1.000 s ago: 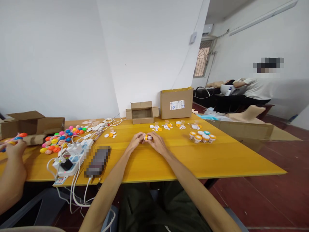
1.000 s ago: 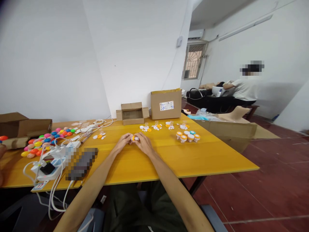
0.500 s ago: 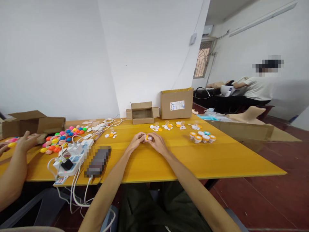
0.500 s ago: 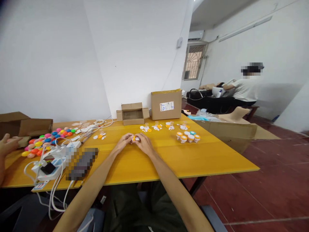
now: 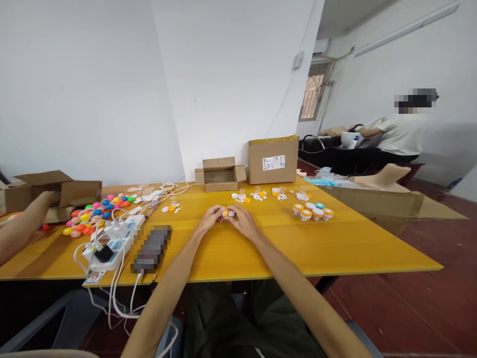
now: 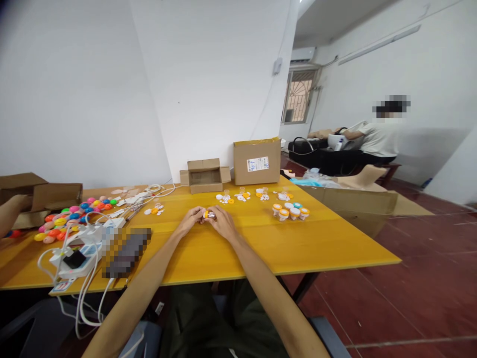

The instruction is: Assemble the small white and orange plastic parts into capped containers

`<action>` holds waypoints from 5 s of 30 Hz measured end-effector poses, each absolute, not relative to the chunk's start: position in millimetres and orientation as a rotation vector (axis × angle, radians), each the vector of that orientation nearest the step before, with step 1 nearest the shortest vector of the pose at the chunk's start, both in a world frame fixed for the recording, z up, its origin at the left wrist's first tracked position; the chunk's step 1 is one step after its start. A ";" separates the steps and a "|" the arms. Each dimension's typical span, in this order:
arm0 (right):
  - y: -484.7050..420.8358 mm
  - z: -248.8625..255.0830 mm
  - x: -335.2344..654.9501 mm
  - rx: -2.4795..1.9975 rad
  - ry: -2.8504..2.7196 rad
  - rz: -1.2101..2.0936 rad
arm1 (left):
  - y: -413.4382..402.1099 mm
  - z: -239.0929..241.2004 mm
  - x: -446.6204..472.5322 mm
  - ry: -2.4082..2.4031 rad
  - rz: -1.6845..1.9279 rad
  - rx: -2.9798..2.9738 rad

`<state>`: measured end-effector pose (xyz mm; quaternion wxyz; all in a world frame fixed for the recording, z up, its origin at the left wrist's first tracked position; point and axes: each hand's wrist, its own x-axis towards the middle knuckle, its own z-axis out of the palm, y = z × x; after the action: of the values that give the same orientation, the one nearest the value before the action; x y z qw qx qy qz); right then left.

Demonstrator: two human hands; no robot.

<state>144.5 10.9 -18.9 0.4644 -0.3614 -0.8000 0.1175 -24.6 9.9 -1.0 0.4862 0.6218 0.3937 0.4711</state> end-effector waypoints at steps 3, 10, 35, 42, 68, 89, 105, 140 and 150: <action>11.2 -18.8 144.7 -0.883 -1.957 0.298 | 9.1 -1.1 -24.8 0.961 1.156 1.524; 13.1 -19.6 144.8 -0.881 -1.935 0.312 | 10.8 -3.4 -26.8 0.964 1.159 1.554; 19.5 -24.6 140.5 -0.867 -1.904 0.420 | 8.3 -0.3 -26.2 0.954 1.121 1.461; 22.9 -28.0 139.3 -0.891 -1.836 0.520 | 7.6 2.0 -26.2 0.918 1.177 1.361; 15.2 -15.0 140.7 -0.886 -1.789 0.555 | 8.8 1.8 -27.5 0.868 1.204 1.291; 14.3 -10.4 147.2 -1.019 -1.734 0.711 | 11.1 -2.2 -25.1 0.939 1.187 1.493; 32.1 -27.5 140.3 -0.953 -1.822 0.686 | 14.1 -0.7 -29.4 1.074 1.234 1.540; -45.9 -26.5 399.1 -2.064 -1.652 -0.310 | 23.0 -7.2 -31.9 1.209 1.346 1.701; -44.4 -25.3 365.1 -1.623 -1.718 -0.502 | 22.8 -11.2 -34.8 1.402 1.443 1.702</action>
<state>365.1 -44.4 -25.3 0.3548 -0.6282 -0.6647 -0.1943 -34.8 22.8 -11.2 0.2505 0.6253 0.5151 0.5300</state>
